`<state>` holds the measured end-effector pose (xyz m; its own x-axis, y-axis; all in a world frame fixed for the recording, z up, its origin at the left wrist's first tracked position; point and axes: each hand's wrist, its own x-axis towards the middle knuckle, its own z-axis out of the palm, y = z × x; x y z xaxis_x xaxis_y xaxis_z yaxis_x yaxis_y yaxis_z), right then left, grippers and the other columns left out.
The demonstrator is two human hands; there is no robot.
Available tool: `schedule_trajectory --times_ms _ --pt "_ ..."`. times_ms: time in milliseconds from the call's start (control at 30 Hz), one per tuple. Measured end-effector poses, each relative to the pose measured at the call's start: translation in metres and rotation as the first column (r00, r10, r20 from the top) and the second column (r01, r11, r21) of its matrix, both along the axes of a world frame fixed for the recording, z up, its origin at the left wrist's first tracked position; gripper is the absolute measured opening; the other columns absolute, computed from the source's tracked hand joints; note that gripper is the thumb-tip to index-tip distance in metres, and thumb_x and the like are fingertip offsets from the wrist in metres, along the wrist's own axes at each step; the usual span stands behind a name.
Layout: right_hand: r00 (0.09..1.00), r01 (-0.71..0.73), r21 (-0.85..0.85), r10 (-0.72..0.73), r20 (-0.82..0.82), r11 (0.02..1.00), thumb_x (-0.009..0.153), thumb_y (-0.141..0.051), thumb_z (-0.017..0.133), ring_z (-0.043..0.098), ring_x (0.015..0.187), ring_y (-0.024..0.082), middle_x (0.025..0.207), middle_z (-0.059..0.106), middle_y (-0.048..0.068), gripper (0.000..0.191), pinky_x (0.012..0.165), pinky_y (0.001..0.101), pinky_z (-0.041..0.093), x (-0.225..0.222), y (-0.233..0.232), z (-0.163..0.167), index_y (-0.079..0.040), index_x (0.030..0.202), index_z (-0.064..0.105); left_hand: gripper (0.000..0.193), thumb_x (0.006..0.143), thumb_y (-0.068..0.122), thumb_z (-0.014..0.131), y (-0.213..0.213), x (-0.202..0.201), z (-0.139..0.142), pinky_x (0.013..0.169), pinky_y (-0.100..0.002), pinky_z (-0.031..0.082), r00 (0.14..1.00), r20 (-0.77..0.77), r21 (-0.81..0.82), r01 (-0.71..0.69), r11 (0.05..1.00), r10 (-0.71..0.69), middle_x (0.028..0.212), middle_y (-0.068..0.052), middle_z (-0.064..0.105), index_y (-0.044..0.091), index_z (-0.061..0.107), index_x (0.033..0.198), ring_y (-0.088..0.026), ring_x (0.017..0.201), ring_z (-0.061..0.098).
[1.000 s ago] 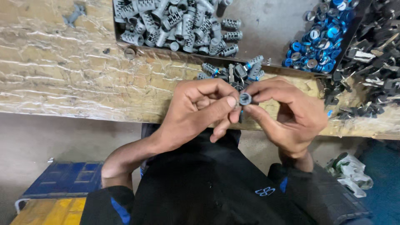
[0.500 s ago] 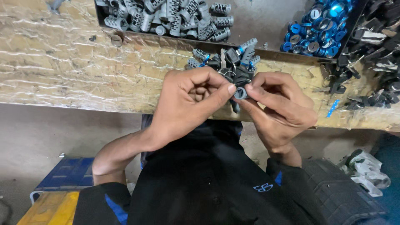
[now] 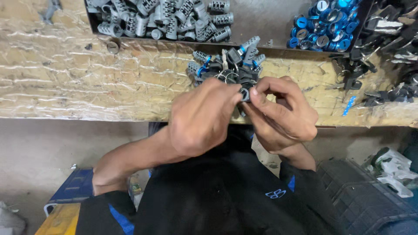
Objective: The person assembles padlocks at a workbench. They pick a gray lock body from a tray, insert a key into it, press a blue cylinder component onto the body, and place the assembled padlock onto a growing pile, repeating the cycle.
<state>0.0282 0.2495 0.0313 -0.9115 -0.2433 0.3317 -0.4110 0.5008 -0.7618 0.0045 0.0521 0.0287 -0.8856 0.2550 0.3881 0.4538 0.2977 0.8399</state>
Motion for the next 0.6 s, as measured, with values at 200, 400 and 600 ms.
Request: schedule_trajectory --times_ms 200,400,600 --pt "0.891 -0.014 0.137 0.075 -0.448 0.99 0.082 0.001 0.078 0.067 0.078 0.029 0.098 0.064 0.019 0.031 0.065 0.0403 0.059 -0.003 -0.017 -0.002 0.009 0.11 0.065 0.023 0.089 0.003 0.076 0.007 0.009 -0.004 0.076 -0.035 0.055 0.998 0.02 0.272 -0.055 0.961 0.051 0.098 -0.024 0.065 -0.005 0.063 0.107 -0.033 0.087 0.065" --pt "0.975 -0.017 0.352 0.093 -0.201 0.936 0.094 -0.019 0.083 0.071 0.078 0.023 0.092 0.072 0.01 0.019 0.067 0.0326 0.054 -0.036 0.031 -0.001 -0.004 0.102 0.075 0.015 0.109 0.005 0.068 -0.016 0.023 -0.035 0.077 -0.023 0.055 0.771 0.594 0.639 -0.276 0.718 -0.232 0.104 -0.019 0.073 -0.007 0.066 0.118 -0.016 0.092 0.07" --pt "0.986 0.148 0.7 -0.047 -0.161 0.699 0.106 -0.007 0.072 0.058 0.069 0.022 0.081 0.063 0.009 0.008 0.066 0.0342 0.043 -0.12 0.1 -0.023 -0.001 0.101 0.07 0.015 0.109 0.002 0.067 -0.025 0.043 -0.068 0.074 -0.021 0.051 0.778 0.625 0.529 -0.48 0.7 0.062 0.103 -0.019 0.072 -0.006 0.064 0.121 -0.013 0.083 0.064"
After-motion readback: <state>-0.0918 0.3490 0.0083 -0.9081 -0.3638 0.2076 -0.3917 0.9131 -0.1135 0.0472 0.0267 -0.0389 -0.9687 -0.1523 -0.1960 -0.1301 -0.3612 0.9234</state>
